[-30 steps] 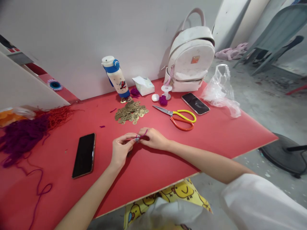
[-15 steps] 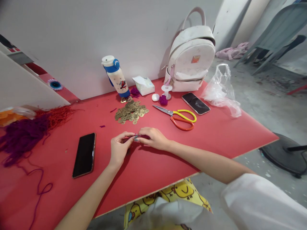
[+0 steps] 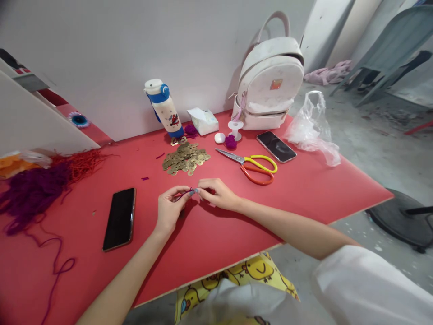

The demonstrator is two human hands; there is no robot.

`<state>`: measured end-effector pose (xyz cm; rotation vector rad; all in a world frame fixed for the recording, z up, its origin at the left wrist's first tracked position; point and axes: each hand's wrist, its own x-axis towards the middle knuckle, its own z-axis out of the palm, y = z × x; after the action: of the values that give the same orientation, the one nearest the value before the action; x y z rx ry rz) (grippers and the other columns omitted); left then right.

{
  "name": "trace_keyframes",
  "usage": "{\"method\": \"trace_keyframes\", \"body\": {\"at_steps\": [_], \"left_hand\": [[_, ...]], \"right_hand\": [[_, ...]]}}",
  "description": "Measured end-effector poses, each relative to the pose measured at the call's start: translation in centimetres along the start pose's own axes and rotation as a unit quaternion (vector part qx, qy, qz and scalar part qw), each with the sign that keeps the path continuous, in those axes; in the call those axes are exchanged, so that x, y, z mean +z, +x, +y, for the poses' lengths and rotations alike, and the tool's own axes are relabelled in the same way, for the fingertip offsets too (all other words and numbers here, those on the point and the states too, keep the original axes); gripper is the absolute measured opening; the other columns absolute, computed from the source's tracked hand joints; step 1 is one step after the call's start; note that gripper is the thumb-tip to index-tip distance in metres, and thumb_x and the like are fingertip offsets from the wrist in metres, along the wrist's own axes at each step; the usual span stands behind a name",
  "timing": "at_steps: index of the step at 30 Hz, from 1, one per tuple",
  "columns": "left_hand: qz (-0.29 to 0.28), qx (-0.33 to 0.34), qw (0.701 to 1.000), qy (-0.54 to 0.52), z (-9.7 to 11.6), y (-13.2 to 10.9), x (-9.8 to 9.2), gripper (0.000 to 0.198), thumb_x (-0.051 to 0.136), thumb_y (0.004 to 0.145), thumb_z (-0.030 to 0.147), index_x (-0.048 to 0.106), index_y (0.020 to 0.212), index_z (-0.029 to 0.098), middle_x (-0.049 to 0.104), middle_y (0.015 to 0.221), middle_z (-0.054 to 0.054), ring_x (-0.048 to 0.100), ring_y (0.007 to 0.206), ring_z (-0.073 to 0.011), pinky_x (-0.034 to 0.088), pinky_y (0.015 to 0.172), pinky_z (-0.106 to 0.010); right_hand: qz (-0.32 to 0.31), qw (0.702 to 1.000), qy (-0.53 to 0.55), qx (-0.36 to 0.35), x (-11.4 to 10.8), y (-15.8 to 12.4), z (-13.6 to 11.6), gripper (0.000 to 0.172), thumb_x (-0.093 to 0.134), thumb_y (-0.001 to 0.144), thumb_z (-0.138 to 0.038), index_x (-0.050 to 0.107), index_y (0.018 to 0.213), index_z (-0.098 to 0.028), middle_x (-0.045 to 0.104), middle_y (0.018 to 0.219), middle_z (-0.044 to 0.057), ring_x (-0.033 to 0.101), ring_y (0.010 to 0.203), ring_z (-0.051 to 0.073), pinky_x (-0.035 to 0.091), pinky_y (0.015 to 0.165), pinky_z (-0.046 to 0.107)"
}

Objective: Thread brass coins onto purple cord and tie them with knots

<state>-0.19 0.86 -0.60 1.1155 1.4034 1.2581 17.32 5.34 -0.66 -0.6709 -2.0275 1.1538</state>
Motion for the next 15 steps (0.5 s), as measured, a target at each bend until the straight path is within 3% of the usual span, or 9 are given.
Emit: {"method": "trace_keyframes", "body": {"at_steps": [15], "left_hand": [[0.019,0.005,1.0,0.006,0.53,-0.09,-0.25,0.02,0.079,0.066,0.027,0.063,0.065,0.016,0.063,0.06,0.002,0.059,0.054,-0.0103,0.05,0.051,-0.02]], "right_hand": [[0.028,0.999,0.017,0.024,-0.36,0.01,-0.42,0.045,0.041,0.099,-0.042,0.049,0.062,-0.018,0.051,0.063,0.0,0.048,0.059,0.012,0.039,0.062,0.027]]}}
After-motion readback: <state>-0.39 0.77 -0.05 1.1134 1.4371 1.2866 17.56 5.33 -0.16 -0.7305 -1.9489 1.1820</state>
